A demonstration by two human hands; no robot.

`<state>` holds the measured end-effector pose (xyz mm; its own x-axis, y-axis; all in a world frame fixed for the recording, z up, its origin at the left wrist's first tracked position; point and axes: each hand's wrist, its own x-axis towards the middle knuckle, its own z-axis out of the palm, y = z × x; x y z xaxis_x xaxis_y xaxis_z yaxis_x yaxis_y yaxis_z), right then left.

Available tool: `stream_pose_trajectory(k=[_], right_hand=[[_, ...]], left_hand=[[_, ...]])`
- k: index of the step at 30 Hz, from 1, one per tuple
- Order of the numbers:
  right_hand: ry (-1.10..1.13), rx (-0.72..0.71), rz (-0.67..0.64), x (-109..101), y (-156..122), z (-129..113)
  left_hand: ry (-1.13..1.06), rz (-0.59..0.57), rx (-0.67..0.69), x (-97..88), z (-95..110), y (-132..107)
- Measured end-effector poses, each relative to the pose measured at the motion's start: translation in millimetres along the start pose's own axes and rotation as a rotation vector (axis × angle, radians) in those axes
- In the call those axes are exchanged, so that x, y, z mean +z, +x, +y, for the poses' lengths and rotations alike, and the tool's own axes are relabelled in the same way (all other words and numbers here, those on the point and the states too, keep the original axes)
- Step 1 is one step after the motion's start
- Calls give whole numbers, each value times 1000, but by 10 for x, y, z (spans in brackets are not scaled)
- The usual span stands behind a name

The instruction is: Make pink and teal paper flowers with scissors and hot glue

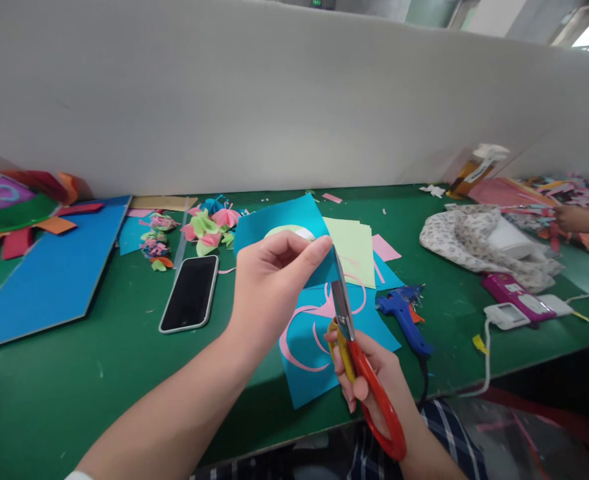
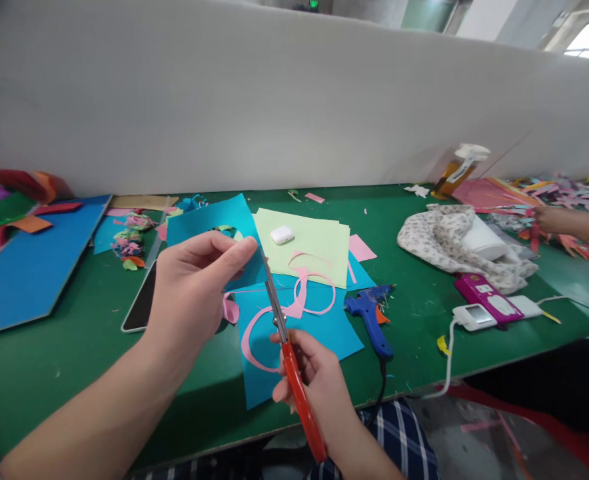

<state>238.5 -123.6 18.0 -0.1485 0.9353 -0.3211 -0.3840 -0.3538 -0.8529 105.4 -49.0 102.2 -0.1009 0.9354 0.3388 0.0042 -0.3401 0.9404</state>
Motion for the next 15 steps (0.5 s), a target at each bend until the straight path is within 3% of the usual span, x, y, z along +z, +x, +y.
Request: stream_pose_trajectory(k=[15], right_hand=[[-61, 3, 15, -26, 6, 27]], left_hand=[[-9, 6, -24, -2, -11, -3]])
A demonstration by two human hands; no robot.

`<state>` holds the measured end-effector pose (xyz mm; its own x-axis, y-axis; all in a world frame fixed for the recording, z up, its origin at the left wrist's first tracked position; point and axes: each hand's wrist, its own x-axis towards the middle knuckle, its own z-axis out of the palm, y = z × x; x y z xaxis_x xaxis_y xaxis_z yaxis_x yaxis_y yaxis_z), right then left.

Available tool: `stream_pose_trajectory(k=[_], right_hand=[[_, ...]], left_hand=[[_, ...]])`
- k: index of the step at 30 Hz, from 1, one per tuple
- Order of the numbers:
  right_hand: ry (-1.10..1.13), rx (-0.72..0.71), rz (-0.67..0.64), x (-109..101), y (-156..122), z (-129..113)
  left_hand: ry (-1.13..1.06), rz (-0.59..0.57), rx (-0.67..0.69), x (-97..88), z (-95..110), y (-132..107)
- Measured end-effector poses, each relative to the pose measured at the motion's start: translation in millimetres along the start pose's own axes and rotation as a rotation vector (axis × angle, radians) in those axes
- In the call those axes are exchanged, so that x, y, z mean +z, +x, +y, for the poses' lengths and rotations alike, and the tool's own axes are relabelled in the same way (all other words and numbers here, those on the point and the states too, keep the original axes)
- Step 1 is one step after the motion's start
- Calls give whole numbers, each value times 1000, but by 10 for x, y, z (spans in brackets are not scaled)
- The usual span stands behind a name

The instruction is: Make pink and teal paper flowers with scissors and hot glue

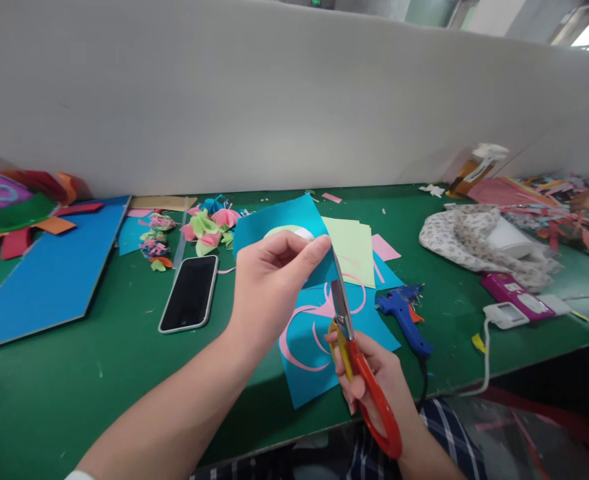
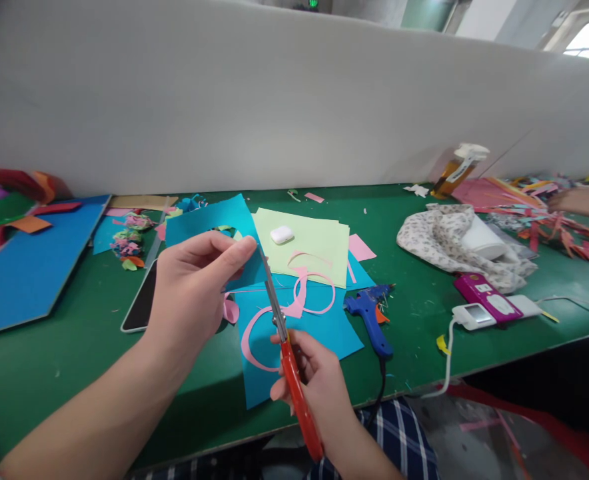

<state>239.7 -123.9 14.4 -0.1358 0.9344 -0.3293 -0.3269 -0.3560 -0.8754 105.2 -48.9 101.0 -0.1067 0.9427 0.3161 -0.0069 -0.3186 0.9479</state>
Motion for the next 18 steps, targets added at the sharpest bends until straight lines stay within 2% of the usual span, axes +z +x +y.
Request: stream_pose_trajectory(k=[8, 14, 18], right_hand=[[-7, 9, 1, -29, 1, 18], [-18, -10, 4, -31, 8, 22], [-41, -5, 9, -14, 9, 8]], left_hand=[[7, 8, -28, -6, -11, 2], [-179, -32, -137, 18, -80, 24], [-225, -10, -166, 25, -77, 25]])
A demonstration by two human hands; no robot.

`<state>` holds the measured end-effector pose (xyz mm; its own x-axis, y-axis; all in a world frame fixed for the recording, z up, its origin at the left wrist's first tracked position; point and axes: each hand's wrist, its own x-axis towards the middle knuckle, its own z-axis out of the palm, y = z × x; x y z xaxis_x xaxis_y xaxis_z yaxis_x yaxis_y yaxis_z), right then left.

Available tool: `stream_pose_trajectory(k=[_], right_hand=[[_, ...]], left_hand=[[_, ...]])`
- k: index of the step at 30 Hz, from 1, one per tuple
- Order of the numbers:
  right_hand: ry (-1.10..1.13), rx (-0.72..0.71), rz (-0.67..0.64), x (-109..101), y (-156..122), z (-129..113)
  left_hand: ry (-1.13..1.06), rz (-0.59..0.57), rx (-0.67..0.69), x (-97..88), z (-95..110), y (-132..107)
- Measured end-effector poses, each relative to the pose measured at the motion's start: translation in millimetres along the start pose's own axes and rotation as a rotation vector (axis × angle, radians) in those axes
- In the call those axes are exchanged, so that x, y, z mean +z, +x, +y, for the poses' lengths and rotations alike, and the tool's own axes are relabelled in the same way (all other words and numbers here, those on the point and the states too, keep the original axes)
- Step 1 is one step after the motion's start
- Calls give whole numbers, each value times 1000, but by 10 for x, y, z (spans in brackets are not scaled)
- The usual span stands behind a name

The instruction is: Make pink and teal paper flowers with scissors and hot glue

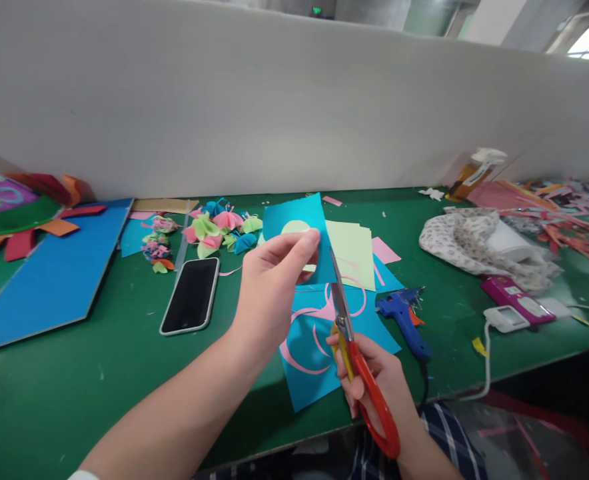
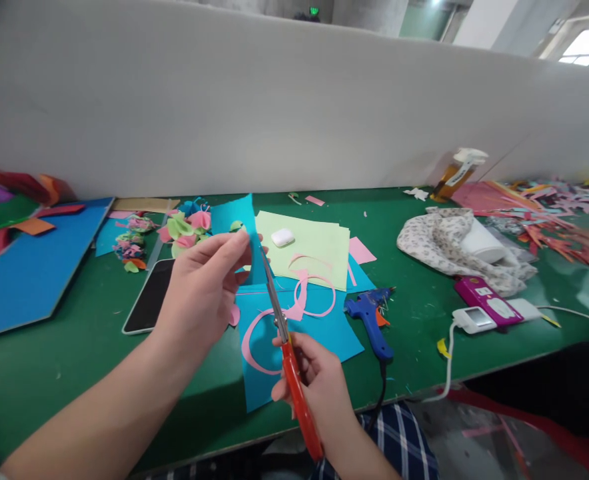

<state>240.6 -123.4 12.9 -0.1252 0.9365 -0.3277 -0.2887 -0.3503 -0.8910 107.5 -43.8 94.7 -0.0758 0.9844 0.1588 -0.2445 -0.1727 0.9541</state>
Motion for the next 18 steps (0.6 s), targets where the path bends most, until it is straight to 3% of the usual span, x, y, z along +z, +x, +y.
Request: stream_pose_trajectory(k=[12, 18], right_hand=[[29, -100, -81, -41, 19, 34], [12, -76, -65, -34, 30, 14]], left_hand=[[136, 69, 122, 24, 58, -40], [217, 61, 164, 21, 74, -61]])
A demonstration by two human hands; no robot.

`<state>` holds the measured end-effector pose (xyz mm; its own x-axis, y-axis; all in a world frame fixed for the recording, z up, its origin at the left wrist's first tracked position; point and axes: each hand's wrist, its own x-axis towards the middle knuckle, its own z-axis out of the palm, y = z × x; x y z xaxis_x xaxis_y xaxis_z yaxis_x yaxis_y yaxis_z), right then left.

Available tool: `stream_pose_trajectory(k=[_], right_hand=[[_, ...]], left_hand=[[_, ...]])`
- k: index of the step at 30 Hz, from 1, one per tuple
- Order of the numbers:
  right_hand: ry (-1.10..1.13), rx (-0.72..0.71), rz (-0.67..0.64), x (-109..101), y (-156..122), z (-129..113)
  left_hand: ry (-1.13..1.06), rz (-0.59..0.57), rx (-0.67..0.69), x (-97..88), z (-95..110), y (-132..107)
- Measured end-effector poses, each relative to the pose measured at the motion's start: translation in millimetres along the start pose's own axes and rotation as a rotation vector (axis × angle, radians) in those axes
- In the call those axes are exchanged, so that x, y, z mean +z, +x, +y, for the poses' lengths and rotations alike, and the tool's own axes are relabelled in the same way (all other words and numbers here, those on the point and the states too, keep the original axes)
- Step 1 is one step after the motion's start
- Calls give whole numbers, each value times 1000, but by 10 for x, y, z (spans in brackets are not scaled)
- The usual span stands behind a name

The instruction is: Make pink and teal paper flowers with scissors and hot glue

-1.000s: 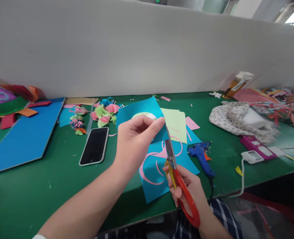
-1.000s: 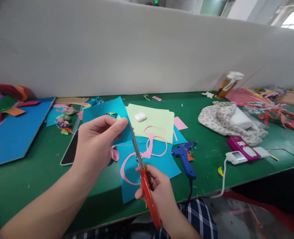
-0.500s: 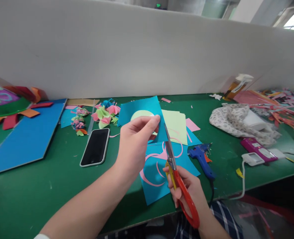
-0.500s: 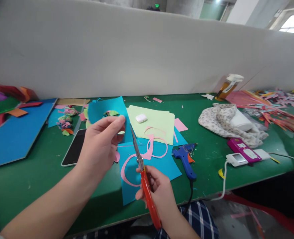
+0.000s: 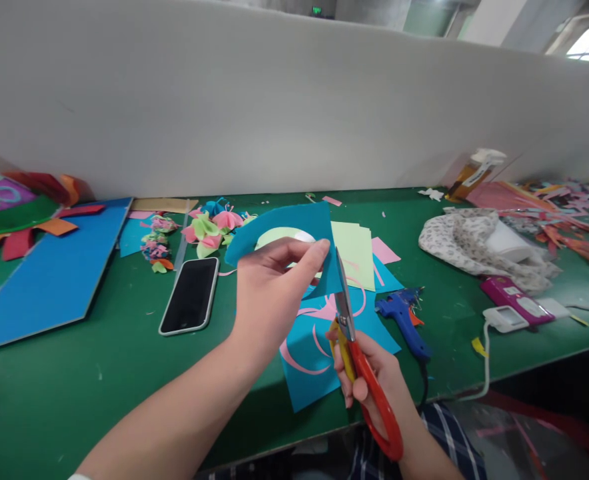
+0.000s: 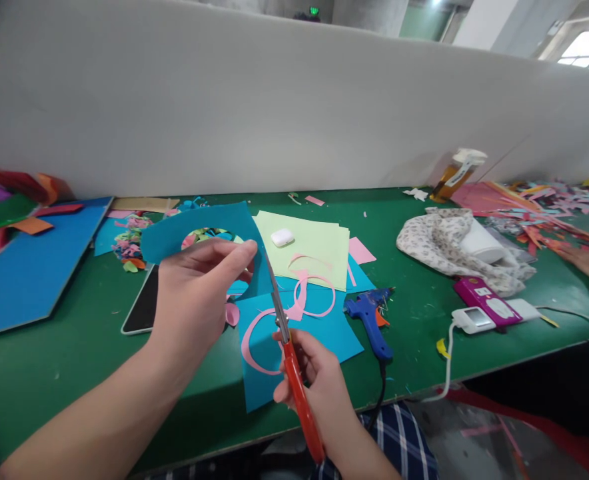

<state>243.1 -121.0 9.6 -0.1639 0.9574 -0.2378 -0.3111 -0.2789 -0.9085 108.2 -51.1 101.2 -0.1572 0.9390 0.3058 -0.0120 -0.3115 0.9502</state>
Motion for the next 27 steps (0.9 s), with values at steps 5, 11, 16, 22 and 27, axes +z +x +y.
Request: stream_pose_trajectory(k=[5, 11, 16, 22, 27], right_hand=[[5, -19, 20, 9, -4, -9], [6, 30, 79, 36, -11, -31], [-12, 14, 86, 34, -15, -24], [-20, 4, 66, 13, -3, 6], [14, -18, 68, 14, -2, 21]], left_hand=[[41, -47, -47, 1, 0, -5], [54, -59, -26, -1, -24, -10], [33, -59, -38, 2, -28, -8], [47, -56, -61, 1, 2, -8], [20, -73, -53, -3, -13, -7]])
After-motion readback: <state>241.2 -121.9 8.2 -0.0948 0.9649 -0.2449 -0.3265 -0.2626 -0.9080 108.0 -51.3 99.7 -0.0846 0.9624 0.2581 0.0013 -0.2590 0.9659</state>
